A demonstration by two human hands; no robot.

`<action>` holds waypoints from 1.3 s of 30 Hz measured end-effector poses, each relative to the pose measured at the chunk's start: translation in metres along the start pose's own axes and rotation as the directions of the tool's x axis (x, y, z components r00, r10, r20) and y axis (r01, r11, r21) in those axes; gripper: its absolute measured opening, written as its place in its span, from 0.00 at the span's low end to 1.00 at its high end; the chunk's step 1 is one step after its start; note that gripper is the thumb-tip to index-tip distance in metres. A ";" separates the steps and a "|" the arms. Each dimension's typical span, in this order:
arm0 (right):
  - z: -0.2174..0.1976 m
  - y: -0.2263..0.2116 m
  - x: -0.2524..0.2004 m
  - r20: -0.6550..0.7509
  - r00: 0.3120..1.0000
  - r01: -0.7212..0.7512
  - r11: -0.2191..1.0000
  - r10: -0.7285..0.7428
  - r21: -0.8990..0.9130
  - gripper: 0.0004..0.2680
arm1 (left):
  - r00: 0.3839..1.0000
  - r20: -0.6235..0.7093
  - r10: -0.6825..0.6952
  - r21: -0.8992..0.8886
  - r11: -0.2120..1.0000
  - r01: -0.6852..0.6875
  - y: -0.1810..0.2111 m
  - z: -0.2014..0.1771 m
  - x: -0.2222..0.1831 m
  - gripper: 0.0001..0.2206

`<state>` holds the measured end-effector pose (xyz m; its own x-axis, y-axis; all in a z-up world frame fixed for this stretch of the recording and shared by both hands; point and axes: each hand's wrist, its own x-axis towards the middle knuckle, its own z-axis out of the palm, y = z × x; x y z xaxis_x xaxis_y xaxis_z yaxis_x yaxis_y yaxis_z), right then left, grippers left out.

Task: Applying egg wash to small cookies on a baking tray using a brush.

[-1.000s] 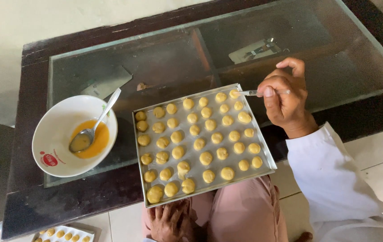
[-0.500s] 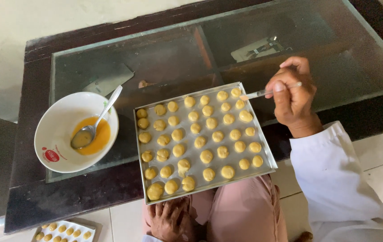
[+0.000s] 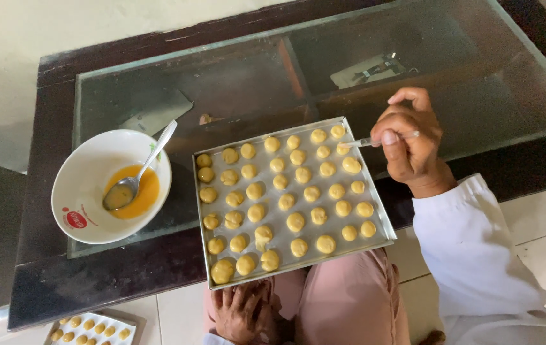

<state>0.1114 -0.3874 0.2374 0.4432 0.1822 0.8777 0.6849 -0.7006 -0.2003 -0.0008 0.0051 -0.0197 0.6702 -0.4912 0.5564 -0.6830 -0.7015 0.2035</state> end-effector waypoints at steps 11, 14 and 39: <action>-0.002 0.002 -0.005 -0.109 0.992 -0.047 0.994 0.058 0.103 0.16 | 0.999 0.038 -0.001 0.065 0.998 -0.002 -0.006 0.009 -0.014 0.22; -0.004 -0.003 -0.003 -0.050 0.998 -0.025 0.983 0.035 0.184 0.17 | 0.999 -0.034 0.001 0.045 0.999 0.001 -0.002 0.002 -0.004 0.20; -0.018 -0.019 -0.018 -0.041 0.990 -0.143 0.969 0.138 -0.199 0.17 | 0.999 -0.041 0.009 0.007 1.000 -0.009 -0.001 0.001 0.000 0.17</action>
